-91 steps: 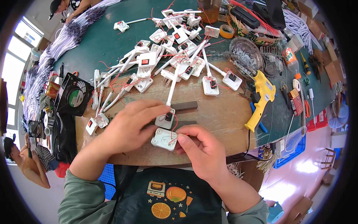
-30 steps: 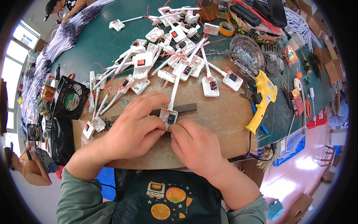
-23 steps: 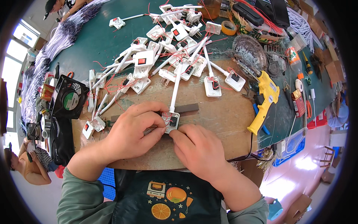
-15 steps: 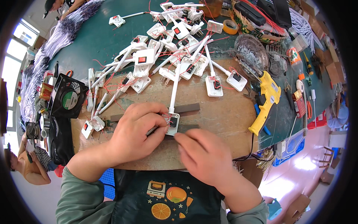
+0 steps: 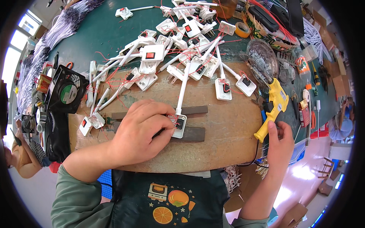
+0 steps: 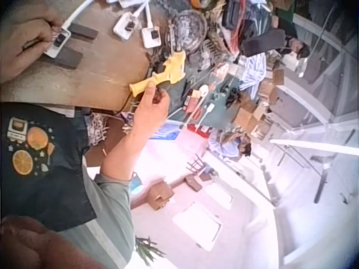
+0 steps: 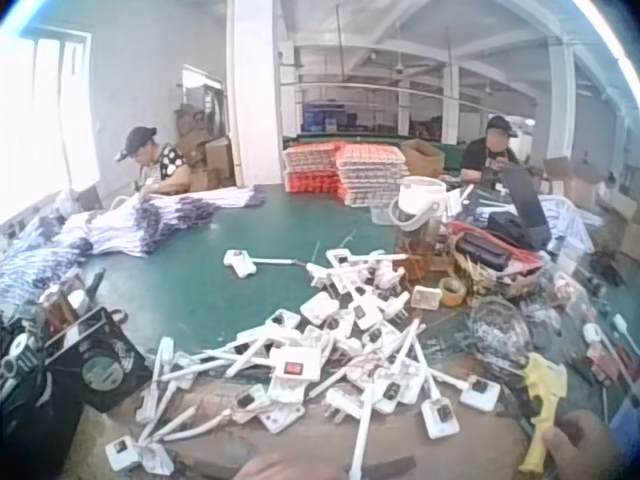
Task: The person assembles electrical switch units by fitting wires and switches into plastic housings by hand and soldering the connections using a soldering iron.
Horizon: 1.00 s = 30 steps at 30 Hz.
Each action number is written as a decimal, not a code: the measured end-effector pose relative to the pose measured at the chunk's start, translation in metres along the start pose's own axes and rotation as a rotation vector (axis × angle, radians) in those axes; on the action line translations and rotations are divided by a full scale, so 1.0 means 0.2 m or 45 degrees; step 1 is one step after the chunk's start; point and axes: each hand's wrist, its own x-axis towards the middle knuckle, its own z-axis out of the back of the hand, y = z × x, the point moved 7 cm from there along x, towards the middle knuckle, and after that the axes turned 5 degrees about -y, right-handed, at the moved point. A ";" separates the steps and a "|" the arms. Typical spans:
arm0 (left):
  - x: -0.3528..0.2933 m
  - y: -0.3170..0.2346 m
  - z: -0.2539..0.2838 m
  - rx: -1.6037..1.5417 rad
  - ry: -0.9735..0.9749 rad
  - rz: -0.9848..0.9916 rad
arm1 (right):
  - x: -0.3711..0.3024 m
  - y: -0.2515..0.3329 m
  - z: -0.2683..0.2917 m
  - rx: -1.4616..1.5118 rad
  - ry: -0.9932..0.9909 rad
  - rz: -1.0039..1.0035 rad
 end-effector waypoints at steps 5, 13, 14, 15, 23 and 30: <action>0.00 -0.01 -0.01 0.054 -0.003 -0.027 | 0.00 0.14 -0.02 -0.191 0.041 0.056; 0.00 -0.01 -0.01 0.073 0.016 -0.021 | 0.10 -0.02 -0.08 0.161 0.028 0.070; 0.00 -0.01 -0.01 0.074 0.028 -0.013 | 0.09 -0.05 -0.07 0.345 -0.050 0.091; 0.00 0.00 -0.02 0.073 0.025 -0.008 | 0.06 -0.06 -0.08 0.341 -0.047 0.094; -0.02 0.00 0.00 0.042 -0.023 -0.019 | -0.31 -0.09 0.03 1.640 0.398 0.006; -0.02 0.00 -0.01 0.044 -0.002 -0.035 | -0.59 0.08 -0.04 1.679 0.647 0.166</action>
